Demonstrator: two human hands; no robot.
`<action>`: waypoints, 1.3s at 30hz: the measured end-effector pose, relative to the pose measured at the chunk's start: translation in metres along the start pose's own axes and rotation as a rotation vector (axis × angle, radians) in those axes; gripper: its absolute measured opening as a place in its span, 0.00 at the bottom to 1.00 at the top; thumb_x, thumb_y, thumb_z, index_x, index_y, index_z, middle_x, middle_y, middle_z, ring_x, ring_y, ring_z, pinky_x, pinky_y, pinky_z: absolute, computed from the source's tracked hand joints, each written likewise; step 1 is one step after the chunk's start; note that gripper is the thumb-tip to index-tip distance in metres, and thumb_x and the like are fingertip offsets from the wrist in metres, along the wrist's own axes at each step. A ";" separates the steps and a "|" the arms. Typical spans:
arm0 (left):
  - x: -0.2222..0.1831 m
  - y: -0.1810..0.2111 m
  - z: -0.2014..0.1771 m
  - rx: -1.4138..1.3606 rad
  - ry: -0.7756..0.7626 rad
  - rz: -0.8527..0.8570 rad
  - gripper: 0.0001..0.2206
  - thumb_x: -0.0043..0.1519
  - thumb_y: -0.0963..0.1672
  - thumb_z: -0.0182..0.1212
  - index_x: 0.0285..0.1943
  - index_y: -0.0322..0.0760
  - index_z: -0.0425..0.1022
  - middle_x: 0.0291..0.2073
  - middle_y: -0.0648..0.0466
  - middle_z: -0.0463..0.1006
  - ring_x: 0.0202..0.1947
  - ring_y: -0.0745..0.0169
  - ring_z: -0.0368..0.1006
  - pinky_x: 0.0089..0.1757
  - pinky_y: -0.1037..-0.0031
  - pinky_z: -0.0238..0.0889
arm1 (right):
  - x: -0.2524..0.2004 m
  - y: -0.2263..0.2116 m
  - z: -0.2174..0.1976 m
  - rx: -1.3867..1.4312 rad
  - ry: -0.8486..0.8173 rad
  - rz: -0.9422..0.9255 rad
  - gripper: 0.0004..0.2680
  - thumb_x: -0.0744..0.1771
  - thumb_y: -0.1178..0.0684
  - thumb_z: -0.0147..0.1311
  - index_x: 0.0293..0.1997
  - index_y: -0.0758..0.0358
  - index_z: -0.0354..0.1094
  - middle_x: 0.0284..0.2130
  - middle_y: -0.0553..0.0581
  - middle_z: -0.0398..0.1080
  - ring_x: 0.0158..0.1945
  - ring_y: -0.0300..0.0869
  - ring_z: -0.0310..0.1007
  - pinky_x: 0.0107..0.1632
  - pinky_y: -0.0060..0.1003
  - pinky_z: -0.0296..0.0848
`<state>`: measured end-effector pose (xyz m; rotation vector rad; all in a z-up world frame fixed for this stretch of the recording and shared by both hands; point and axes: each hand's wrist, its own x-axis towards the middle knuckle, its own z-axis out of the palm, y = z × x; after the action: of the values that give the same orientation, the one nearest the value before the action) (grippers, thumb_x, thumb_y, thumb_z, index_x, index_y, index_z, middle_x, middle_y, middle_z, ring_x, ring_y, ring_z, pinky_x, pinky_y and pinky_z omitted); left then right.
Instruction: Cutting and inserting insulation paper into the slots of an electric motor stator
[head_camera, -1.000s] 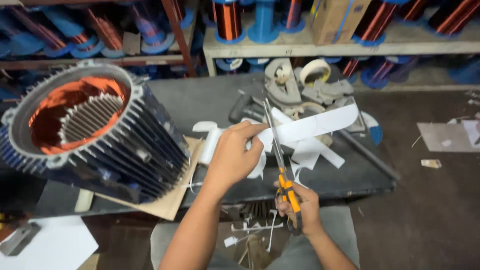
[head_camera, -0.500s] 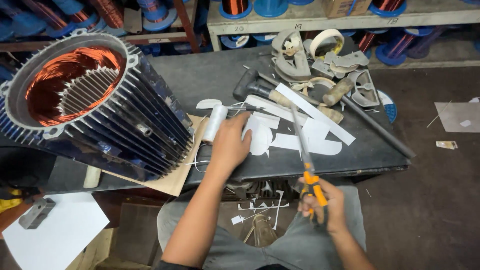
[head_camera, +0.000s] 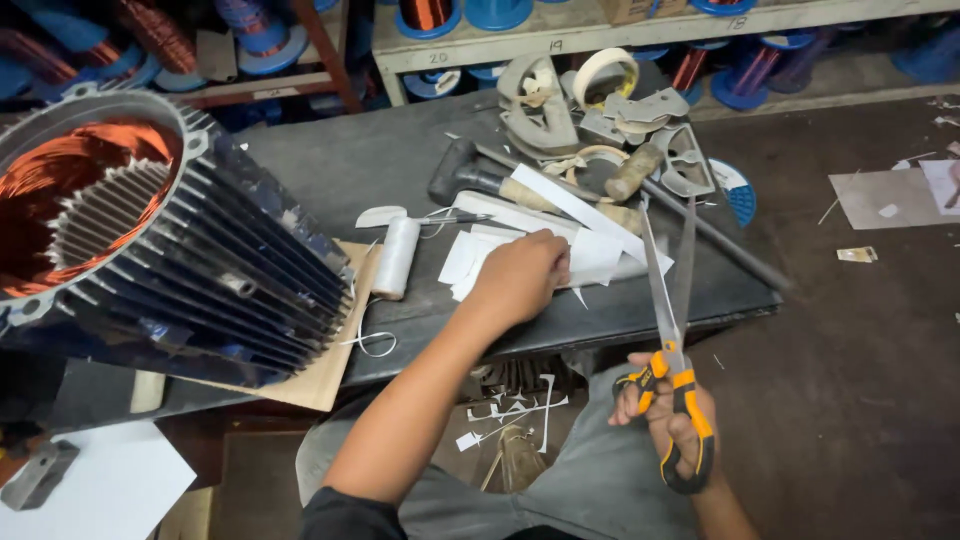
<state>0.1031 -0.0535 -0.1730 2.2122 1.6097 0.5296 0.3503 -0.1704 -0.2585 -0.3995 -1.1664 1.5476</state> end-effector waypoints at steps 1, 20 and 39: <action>-0.004 0.009 -0.013 0.002 0.000 0.002 0.04 0.59 0.43 0.51 0.33 0.44 0.71 0.35 0.50 0.76 0.38 0.39 0.73 0.34 0.51 0.62 | -0.002 0.001 0.000 0.001 0.001 -0.003 0.31 0.66 0.37 0.59 0.64 0.78 0.51 0.30 0.60 0.65 0.33 0.47 0.70 0.37 0.42 0.78; -0.073 0.085 0.008 -1.712 0.926 -0.349 0.10 0.56 0.38 0.66 0.45 0.27 0.74 0.37 0.47 0.78 0.39 0.58 0.74 0.38 0.65 0.79 | 0.015 -0.008 0.076 -0.164 -0.100 0.038 0.33 0.63 0.29 0.62 0.59 0.74 0.59 0.31 0.57 0.68 0.36 0.42 0.70 0.43 0.37 0.71; -0.090 0.098 0.007 -1.715 1.005 -0.556 0.08 0.57 0.39 0.67 0.42 0.31 0.74 0.31 0.46 0.78 0.32 0.51 0.82 0.16 0.78 0.62 | 0.031 -0.004 0.079 -0.480 -0.093 -0.012 0.35 0.61 0.21 0.54 0.55 0.70 0.65 0.28 0.53 0.68 0.32 0.36 0.70 0.37 0.30 0.69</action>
<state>0.1613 -0.1688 -0.1392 0.1610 1.0184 1.9437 0.2815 -0.1793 -0.2092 -0.6390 -1.6139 1.2761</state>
